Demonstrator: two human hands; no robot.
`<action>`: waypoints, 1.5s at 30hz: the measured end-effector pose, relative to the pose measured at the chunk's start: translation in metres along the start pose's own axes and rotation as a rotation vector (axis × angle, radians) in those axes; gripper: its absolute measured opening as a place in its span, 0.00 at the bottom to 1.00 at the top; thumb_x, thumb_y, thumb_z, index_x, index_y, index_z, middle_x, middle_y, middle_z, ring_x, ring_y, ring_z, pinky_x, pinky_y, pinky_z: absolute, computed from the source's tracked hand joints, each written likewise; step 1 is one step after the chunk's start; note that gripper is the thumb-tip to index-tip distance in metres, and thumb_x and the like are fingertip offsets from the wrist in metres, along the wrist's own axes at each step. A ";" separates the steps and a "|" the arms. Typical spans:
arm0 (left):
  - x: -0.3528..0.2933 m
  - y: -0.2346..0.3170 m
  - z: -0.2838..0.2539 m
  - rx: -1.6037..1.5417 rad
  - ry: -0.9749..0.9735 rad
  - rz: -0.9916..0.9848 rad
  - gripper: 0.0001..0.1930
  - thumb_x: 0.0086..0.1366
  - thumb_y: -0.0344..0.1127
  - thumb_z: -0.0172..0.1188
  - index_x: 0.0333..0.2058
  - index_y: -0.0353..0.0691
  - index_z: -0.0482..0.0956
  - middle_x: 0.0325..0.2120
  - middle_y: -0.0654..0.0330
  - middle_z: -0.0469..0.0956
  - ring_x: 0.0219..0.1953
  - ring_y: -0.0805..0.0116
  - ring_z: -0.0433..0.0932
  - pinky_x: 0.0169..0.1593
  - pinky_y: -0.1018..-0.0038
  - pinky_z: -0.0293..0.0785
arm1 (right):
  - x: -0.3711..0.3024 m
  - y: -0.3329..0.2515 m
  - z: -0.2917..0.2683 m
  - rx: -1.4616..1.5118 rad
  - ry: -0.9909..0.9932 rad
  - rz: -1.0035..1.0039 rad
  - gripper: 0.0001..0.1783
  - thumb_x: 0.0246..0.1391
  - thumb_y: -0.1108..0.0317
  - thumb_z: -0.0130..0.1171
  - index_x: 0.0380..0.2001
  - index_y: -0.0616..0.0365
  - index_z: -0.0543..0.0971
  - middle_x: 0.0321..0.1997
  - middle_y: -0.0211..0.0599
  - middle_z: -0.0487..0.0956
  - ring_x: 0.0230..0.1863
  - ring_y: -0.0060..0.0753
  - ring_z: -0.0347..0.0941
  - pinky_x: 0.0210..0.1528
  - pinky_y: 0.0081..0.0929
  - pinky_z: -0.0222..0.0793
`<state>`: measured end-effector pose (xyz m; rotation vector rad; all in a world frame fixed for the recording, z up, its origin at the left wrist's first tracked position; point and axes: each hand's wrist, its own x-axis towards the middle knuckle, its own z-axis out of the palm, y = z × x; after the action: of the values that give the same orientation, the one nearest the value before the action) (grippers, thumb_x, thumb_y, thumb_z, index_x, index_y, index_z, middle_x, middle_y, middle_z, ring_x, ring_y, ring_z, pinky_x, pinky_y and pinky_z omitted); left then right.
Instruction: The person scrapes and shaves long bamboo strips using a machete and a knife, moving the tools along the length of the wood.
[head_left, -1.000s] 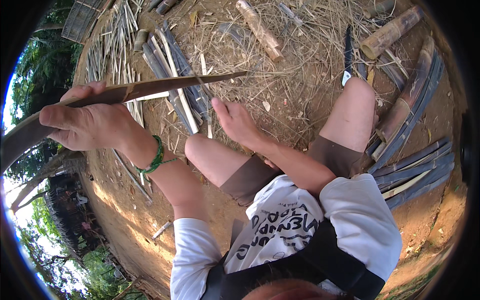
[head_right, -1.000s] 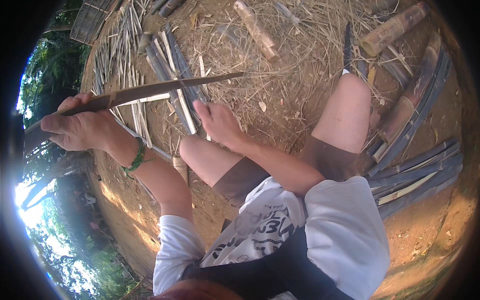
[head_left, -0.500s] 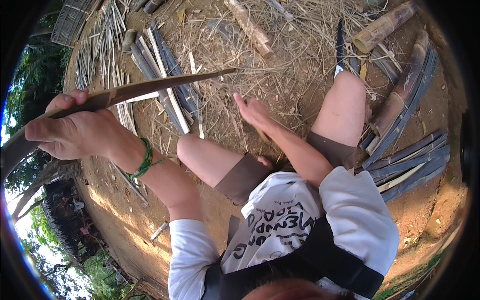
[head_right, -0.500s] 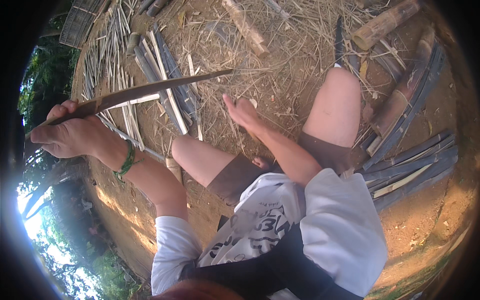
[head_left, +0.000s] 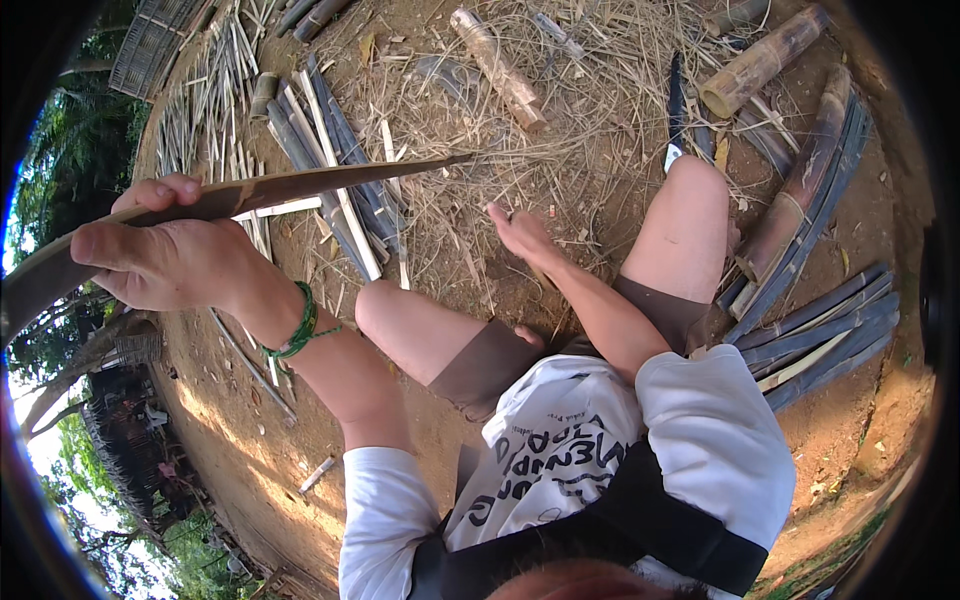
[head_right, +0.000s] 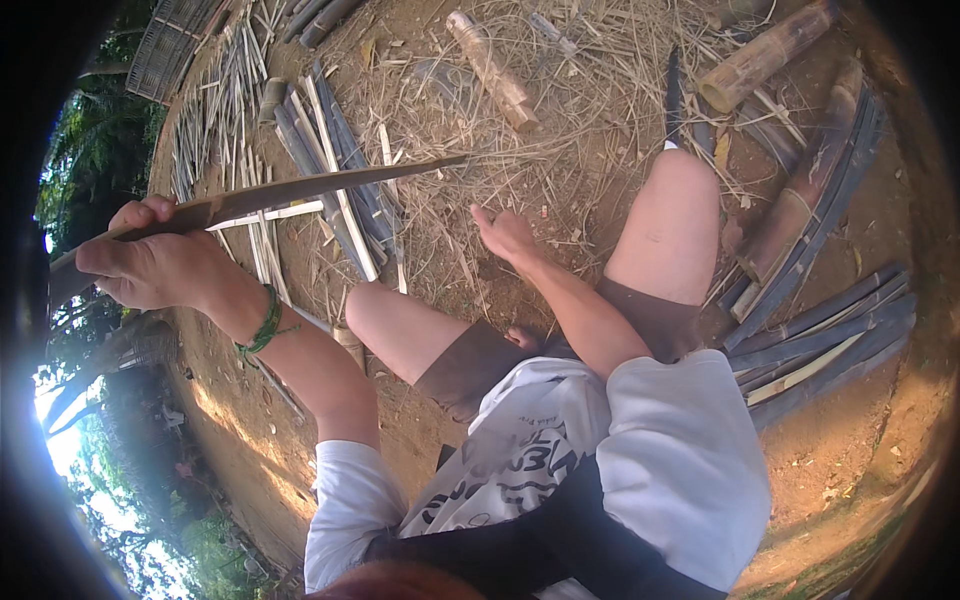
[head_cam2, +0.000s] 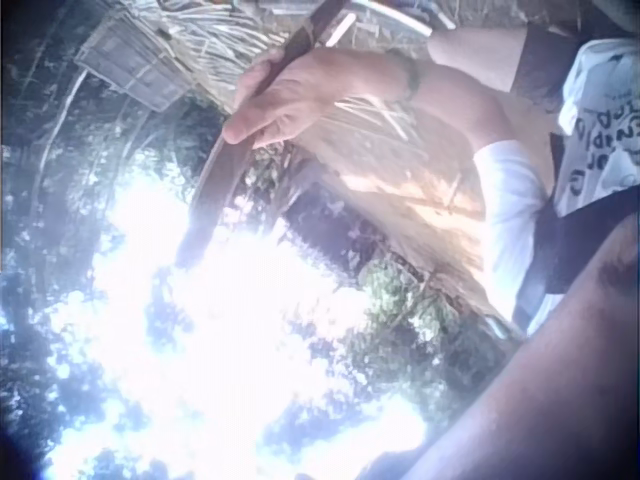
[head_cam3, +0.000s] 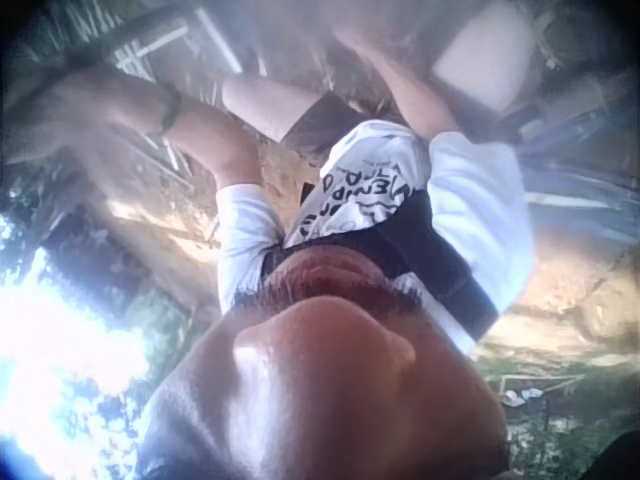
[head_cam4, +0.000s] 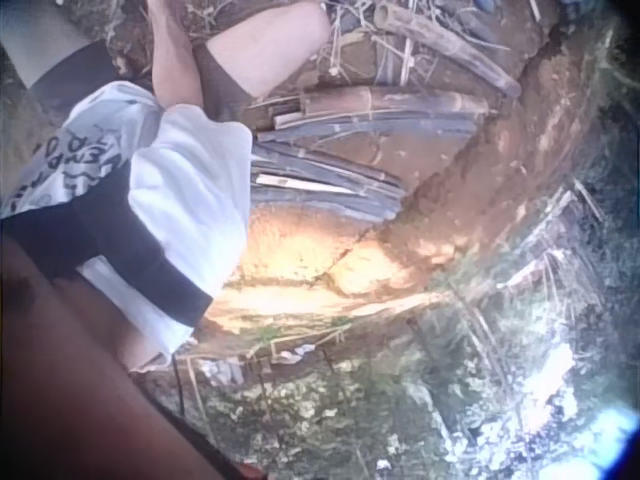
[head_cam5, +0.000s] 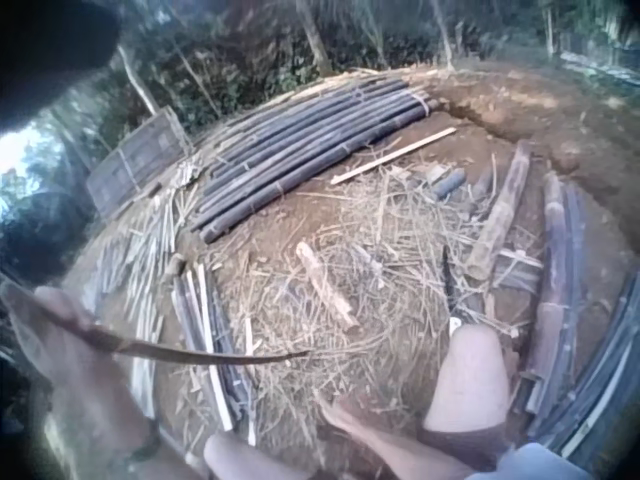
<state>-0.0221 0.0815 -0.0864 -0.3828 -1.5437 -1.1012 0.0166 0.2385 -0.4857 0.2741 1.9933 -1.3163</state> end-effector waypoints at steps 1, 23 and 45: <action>0.000 0.002 0.001 0.002 -0.002 -0.003 0.29 0.65 0.64 0.55 0.34 0.39 0.62 0.12 0.59 0.69 0.12 0.71 0.71 0.15 0.77 0.72 | -0.007 -0.002 0.008 0.020 0.069 -0.140 0.43 0.63 0.31 0.41 0.25 0.67 0.78 0.26 0.57 0.79 0.29 0.51 0.78 0.38 0.48 0.72; 0.014 -0.003 -0.023 -0.479 -0.452 -0.207 0.36 0.54 0.82 0.34 0.23 0.51 0.60 0.08 0.66 0.64 0.07 0.73 0.64 0.12 0.79 0.63 | -0.006 0.015 0.010 0.002 0.185 -0.244 0.49 0.62 0.29 0.37 0.17 0.71 0.78 0.20 0.56 0.77 0.27 0.55 0.78 0.36 0.50 0.71; 0.017 0.017 0.011 -0.493 -0.107 -0.494 0.10 0.71 0.37 0.55 0.36 0.35 0.69 0.34 0.56 0.77 0.35 0.64 0.73 0.47 0.66 0.70 | 0.023 0.049 0.006 0.095 0.079 0.073 0.46 0.63 0.31 0.40 0.44 0.74 0.78 0.24 0.45 0.79 0.28 0.39 0.78 0.39 0.42 0.75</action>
<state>-0.0211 0.0935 -0.0631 -0.4035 -1.4858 -1.8876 0.0286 0.2505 -0.5377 0.4459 1.9695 -1.3741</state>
